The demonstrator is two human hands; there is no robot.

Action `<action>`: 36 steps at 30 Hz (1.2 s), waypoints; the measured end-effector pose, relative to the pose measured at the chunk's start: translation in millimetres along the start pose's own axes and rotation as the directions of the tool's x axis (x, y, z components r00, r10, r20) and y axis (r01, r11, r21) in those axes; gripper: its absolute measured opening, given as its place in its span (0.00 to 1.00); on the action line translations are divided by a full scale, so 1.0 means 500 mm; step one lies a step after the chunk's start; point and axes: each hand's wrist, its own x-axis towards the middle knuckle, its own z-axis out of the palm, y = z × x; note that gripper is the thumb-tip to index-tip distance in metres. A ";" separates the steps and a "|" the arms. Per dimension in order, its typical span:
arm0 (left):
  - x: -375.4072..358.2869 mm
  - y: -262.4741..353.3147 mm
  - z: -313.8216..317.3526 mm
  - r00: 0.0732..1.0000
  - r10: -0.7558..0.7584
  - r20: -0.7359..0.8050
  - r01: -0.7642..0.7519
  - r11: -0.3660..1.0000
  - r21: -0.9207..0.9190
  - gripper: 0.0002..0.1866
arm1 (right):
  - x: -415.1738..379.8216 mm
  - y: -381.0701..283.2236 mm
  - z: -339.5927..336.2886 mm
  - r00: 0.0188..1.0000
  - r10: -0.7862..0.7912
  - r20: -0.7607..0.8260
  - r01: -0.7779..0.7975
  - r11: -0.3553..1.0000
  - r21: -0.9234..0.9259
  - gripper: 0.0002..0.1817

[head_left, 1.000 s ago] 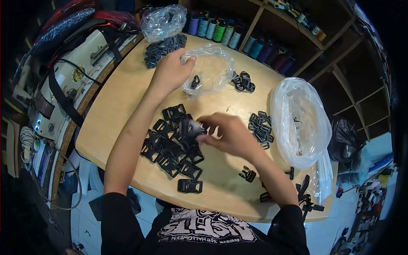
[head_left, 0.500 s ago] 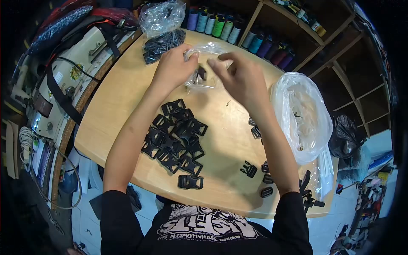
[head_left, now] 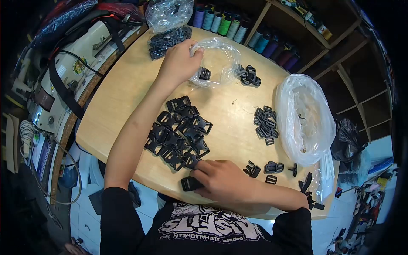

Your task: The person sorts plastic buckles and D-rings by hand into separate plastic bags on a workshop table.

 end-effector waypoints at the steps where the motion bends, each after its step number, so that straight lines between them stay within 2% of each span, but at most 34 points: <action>1: -0.001 0.003 -0.001 1.000 0.003 -0.002 -0.003 1.000 0.000 0.19 | 0.005 0.010 -0.018 1.000 -0.001 -0.002 0.001 1.000 -0.003 0.24; 2: -0.003 0.006 -0.004 1.000 -0.006 0.007 0.006 1.000 0.003 0.19 | 0.012 0.029 -0.044 1.000 0.023 -0.007 -0.020 0.969 0.247 0.23; 3: -0.003 0.010 -0.007 1.000 -0.015 0.011 0.015 1.000 0.006 0.19 | 0.020 0.051 -0.071 0.999 0.045 -0.004 -0.037 0.878 0.478 0.22; 4: -0.002 0.010 -0.009 1.000 -0.012 0.005 0.012 1.000 0.005 0.19 | 0.026 0.077 -0.090 0.985 0.169 0.036 -0.143 0.675 0.724 0.22; 5: -0.003 0.008 -0.008 1.000 0.010 0.005 -0.010 1.000 0.003 0.19 | 0.036 0.105 -0.117 0.963 0.232 0.139 -0.237 0.479 0.845 0.20; 6: -0.003 0.004 -0.005 0.999 0.033 0.005 -0.033 0.999 0.001 0.19 | 0.048 0.135 -0.140 0.959 0.258 0.114 -0.174 0.224 0.959 0.19; 8: 0.002 -0.015 0.008 0.998 0.060 -0.020 -0.060 0.998 0.037 0.20 | 0.076 0.181 -0.178 0.899 0.435 0.052 -0.067 0.018 0.998 0.20; 9: 0.005 -0.021 0.010 0.996 0.084 -0.039 -0.081 0.994 0.074 0.20 | 0.089 0.205 -0.197 0.903 0.429 -0.038 0.045 -0.006 0.999 0.18; 10: 0.004 -0.016 0.007 0.995 0.087 -0.044 -0.083 0.994 0.075 0.20 | 0.107 0.215 -0.218 0.877 0.473 -0.078 0.084 0.009 0.996 0.20; 12: -0.002 -0.007 0.005 0.998 0.060 -0.034 -0.058 0.997 0.049 0.20 | 0.133 0.202 -0.241 0.731 0.675 -0.097 0.090 0.047 0.995 0.25; 13: -0.002 -0.004 0.005 0.997 0.064 -0.034 -0.062 0.997 0.048 0.20 | 0.137 0.193 -0.243 0.729 0.677 -0.101 0.092 0.049 0.995 0.25; 15: -0.002 -0.003 0.002 0.999 0.042 -0.014 -0.041 0.998 0.044 0.20 | 0.138 0.174 -0.236 0.688 0.674 -0.271 0.051 0.327 0.944 0.26; 16: -0.002 -0.006 0.004 0.999 0.037 -0.016 -0.036 0.998 0.044 0.20 | 0.132 0.167 -0.226 0.690 0.673 -0.266 0.047 0.325 0.944 0.26; 18: 0.001 -0.012 0.008 0.996 0.074 -0.050 -0.072 0.996 0.051 0.19 | 0.121 0.153 -0.201 0.715 0.644 -0.274 0.032 0.361 0.932 0.33; 19: 0.002 -0.016 0.008 0.996 0.069 -0.048 -0.067 0.996 0.053 0.19 | 0.123 0.155 -0.184 0.670 0.659 -0.342 0.084 0.391 0.916 0.29; 20: 0.003 -0.018 0.010 0.997 0.070 -0.042 -0.068 0.997 0.046 0.19 | 0.124 0.165 -0.173 0.669 0.662 -0.338 0.082 0.386 0.919 0.29; 22: 0.000 -0.013 0.014 0.997 0.075 -0.026 -0.074 0.997 0.033 0.19 | 0.124 0.180 -0.165 0.705 0.633 -0.321 -0.009 0.460 0.888 0.24; 23: -0.001 -0.010 0.012 0.998 0.063 -0.018 -0.062 0.997 0.045 0.19 | 0.122 0.178 -0.162 0.729 0.608 -0.314 -0.068 0.521 0.851 0.19; 24: -0.001 -0.008 0.009 0.999 0.048 -0.012 -0.047 0.997 0.060 0.19 | 0.120 0.156 -0.166 0.760 0.586 -0.280 -0.165 0.591 0.790 0.17; 25: 0.000 -0.010 0.012 0.997 0.072 -0.038 -0.069 0.995 0.066 0.19 | 0.122 0.142 -0.152 0.781 0.423 -0.460 -0.110 0.818 0.565 0.18; 26: 0.004 -0.014 0.012 0.996 0.074 -0.040 -0.071 0.995 0.067 0.19 | 0.128 0.130 -0.139 0.786 0.211 -0.581 -0.050 0.959 0.280 0.20; 27: 0.003 -0.014 0.012 0.997 0.064 -0.043 -0.061 0.996 0.067 0.19 | 0.138 0.120 -0.128 0.765 0.203 -0.611 -0.152 0.979 0.135 0.19; 28: 0.000 -0.014 0.014 0.998 0.054 -0.040 -0.051 0.997 0.065 0.20 | 0.145 0.125 -0.121 0.762 0.213 -0.612 -0.158 0.977 0.144 0.19; 30: -0.001 -0.012 0.017 0.998 0.047 -0.039 -0.045 0.998 0.054 0.20 | 0.168 0.157 -0.116 0.750 0.202 -0.630 -0.245 0.969 0.020 0.17; 32: 0.001 -0.010 0.011 1.000 0.007 -0.018 -0.006 0.999 0.051 0.20 | 0.179 0.168 -0.118 0.714 0.187 -0.675 -0.230 0.973 0.026 0.14; 34: 0.002 -0.012 0.008 0.999 0.015 -0.044 -0.013 0.999 0.040 0.19 | 0.174 0.145 -0.124 0.630 0.079 -0.773 -0.238 0.966 -0.096 0.14; 36: 0.012 -0.035 0.016 0.990 0.099 -0.096 -0.084 0.985 0.151 0.18 | 0.164 0.128 -0.115 0.663 0.093 -0.743 -0.238 0.967 -0.091 0.14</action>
